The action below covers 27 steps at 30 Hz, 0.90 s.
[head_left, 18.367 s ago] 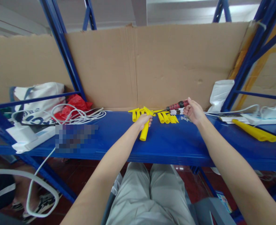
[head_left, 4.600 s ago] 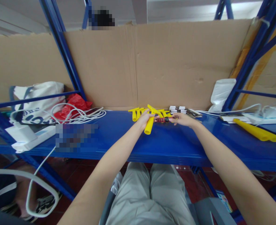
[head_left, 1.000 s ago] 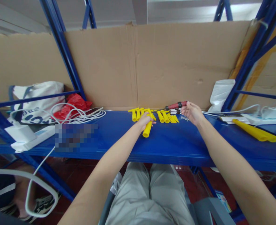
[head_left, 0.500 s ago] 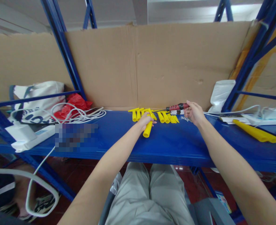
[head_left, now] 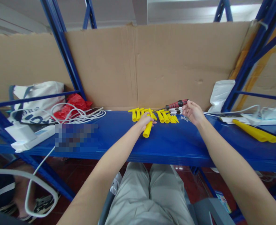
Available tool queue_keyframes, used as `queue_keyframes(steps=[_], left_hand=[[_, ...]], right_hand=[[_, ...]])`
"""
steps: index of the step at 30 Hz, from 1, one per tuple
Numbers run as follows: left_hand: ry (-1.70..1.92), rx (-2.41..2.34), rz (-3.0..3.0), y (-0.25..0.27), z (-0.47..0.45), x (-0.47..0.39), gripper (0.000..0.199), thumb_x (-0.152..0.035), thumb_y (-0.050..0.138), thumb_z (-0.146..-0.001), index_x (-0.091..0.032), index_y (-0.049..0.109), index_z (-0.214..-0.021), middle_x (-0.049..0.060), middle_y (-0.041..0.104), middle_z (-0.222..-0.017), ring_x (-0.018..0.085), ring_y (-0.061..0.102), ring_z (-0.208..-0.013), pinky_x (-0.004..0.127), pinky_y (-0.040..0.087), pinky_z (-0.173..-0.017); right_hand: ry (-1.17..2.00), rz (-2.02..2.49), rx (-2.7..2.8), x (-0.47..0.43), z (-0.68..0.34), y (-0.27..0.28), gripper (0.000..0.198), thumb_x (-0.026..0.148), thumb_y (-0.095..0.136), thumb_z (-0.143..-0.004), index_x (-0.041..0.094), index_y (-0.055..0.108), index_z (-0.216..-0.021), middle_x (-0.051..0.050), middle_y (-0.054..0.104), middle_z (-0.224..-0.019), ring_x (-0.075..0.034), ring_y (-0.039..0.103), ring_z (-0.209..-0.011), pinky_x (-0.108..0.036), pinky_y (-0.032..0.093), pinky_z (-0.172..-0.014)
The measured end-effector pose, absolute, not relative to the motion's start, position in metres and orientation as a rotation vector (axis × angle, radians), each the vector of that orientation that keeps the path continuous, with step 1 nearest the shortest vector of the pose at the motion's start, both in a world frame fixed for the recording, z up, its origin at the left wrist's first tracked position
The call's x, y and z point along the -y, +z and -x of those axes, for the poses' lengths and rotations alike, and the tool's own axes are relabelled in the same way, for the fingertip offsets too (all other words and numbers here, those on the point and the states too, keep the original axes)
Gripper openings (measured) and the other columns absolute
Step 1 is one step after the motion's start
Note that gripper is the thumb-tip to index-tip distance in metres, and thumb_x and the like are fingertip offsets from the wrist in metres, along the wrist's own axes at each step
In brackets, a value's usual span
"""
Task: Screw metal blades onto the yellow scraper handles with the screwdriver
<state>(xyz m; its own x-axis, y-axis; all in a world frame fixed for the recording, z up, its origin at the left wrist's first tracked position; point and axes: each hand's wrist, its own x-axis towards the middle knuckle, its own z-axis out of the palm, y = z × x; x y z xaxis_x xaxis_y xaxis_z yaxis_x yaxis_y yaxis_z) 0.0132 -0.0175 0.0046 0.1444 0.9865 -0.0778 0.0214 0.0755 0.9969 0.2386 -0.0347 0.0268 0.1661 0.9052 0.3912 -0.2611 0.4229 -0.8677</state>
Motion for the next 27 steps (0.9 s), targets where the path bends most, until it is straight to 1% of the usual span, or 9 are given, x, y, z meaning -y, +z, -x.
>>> queue_keyframes(steps=[2, 5, 9, 12, 16, 20, 22, 25, 27], left_hand=[[1.031, -1.152, -1.234, 0.005, -0.0135, 0.0186, 0.063, 0.006, 0.045, -0.074, -0.019, 0.034, -0.131, 0.013, 0.06, -0.113, 0.014, 0.067, -0.063, 0.018, 0.041, -0.042], [1.028, -1.153, -1.237, 0.0057, -0.0137, 0.02, 0.065, 0.006, 0.045, -0.073, -0.019, 0.032, -0.132, 0.015, 0.059, -0.117, 0.014, 0.068, -0.065, 0.018, 0.041, -0.042], [1.019, -1.145, -1.24, 0.0063, -0.0138, 0.02, 0.067, 0.005, 0.047, -0.073, -0.02, 0.032, -0.133, 0.015, 0.058, -0.119, 0.015, 0.069, -0.07, 0.017, 0.042, -0.042], [1.015, -1.145, -1.234, 0.0061, -0.0136, 0.0192, 0.068, 0.005, 0.047, -0.072, -0.021, 0.031, -0.134, 0.015, 0.06, -0.117, 0.016, 0.069, -0.071, 0.017, 0.042, -0.043], [1.022, -1.153, -1.246, 0.0052, -0.0136, 0.0187, 0.069, 0.005, 0.046, -0.073, -0.021, 0.031, -0.135, 0.015, 0.06, -0.116, 0.016, 0.069, -0.071, 0.017, 0.042, -0.042], [1.03, -1.14, -1.26, 0.0045, -0.014, 0.0191, 0.069, 0.006, 0.045, -0.073, -0.02, 0.03, -0.135, 0.016, 0.06, -0.116, 0.016, 0.069, -0.069, 0.018, 0.042, -0.042], [1.031, -1.14, -1.256, 0.0043, -0.0141, 0.0194, 0.069, 0.006, 0.046, -0.073, -0.02, 0.03, -0.135, 0.015, 0.06, -0.116, 0.016, 0.069, -0.068, 0.018, 0.042, -0.042], [1.035, -1.14, -1.252, 0.0041, -0.014, 0.0199, 0.068, 0.005, 0.047, -0.073, -0.021, 0.032, -0.134, 0.015, 0.059, -0.117, 0.015, 0.069, -0.068, 0.017, 0.041, -0.041], [1.035, -1.136, -1.256, 0.0042, -0.014, 0.0204, 0.067, 0.006, 0.046, -0.073, -0.02, 0.032, -0.133, 0.015, 0.058, -0.119, 0.015, 0.069, -0.068, 0.017, 0.041, -0.041]], right_hand=[[0.923, 0.728, 1.06, 0.0359, -0.2377, 0.0269, 0.031, 0.04, 0.067, -0.077, 0.021, 0.044, -0.07, 0.007, 0.053, -0.048, -0.006, 0.046, -0.035, -0.015, 0.038, -0.033], [0.924, 0.727, 0.999, 0.0365, -0.2373, 0.0278, 0.033, 0.038, 0.071, -0.072, 0.02, 0.043, -0.067, 0.007, 0.051, -0.048, -0.006, 0.047, -0.038, -0.016, 0.037, -0.033], [0.918, 0.781, 0.967, 0.0343, -0.2383, 0.0272, 0.032, 0.039, 0.07, -0.071, 0.021, 0.043, -0.066, 0.007, 0.044, -0.041, -0.008, 0.042, -0.034, -0.018, 0.034, -0.03], [0.891, 0.794, 0.992, 0.0347, -0.2384, 0.0269, 0.03, 0.044, 0.068, -0.072, 0.021, 0.049, -0.072, 0.009, 0.038, -0.037, -0.008, 0.038, -0.03, -0.018, 0.03, -0.029], [0.968, 0.76, 1.03, 0.0406, -0.2368, 0.0311, 0.028, 0.046, 0.066, -0.076, 0.021, 0.055, -0.082, 0.007, 0.047, -0.044, -0.007, 0.044, -0.035, -0.017, 0.034, -0.034], [1.018, 0.721, 1.013, 0.0438, -0.2361, 0.0343, 0.02, 0.034, 0.063, -0.08, 0.02, 0.05, -0.076, 0.005, 0.056, -0.055, -0.006, 0.049, -0.041, -0.015, 0.039, -0.038], [1.007, 0.719, 1.036, 0.0429, -0.2368, 0.0333, 0.024, 0.034, 0.065, -0.079, 0.02, 0.046, -0.073, 0.007, 0.051, -0.051, -0.005, 0.044, -0.038, -0.015, 0.036, -0.036], [0.975, 0.723, 1.069, 0.0407, -0.2384, 0.0307, 0.032, 0.039, 0.07, -0.074, 0.022, 0.043, -0.071, 0.01, 0.04, -0.044, -0.005, 0.034, -0.033, -0.014, 0.027, -0.031], [0.951, 0.73, 1.051, 0.0397, -0.2391, 0.0299, 0.037, 0.042, 0.072, -0.07, 0.022, 0.042, -0.07, 0.01, 0.041, -0.045, -0.005, 0.035, -0.034, -0.014, 0.026, -0.03]])
